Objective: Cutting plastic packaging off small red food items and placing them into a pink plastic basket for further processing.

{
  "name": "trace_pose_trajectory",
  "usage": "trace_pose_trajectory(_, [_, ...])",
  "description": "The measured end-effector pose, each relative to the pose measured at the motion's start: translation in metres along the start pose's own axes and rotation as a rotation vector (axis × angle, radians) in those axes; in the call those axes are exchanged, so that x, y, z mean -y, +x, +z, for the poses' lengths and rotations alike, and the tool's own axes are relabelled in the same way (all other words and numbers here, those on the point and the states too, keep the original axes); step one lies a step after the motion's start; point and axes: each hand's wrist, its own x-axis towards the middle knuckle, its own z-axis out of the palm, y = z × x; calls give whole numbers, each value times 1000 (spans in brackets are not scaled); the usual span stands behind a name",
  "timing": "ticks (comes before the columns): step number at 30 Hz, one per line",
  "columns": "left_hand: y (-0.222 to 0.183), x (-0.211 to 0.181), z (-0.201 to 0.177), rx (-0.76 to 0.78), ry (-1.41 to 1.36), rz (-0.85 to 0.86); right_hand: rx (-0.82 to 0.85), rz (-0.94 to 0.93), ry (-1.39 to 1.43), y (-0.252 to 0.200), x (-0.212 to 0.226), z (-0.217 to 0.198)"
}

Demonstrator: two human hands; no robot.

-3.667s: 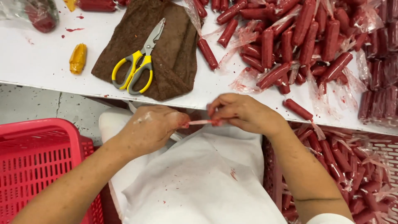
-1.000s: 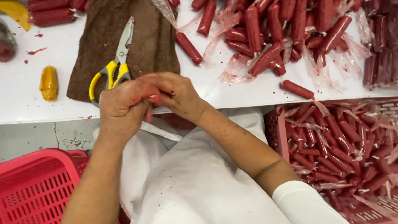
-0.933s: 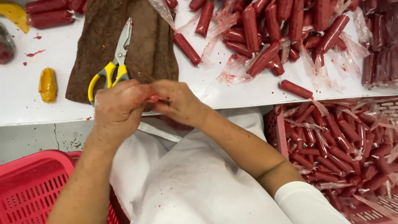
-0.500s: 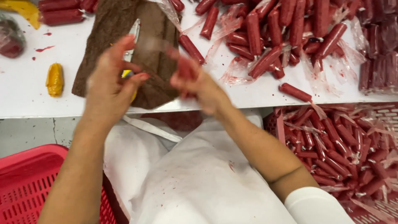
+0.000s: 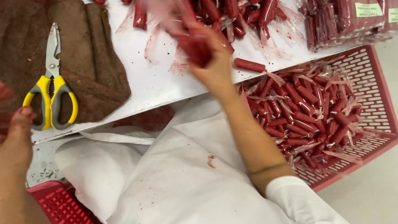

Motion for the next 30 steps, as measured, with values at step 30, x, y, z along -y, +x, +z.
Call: trace_pose_trajectory(30, [28,-83,-7,81,870,-286,-243,412,-885,-7,-66,-99])
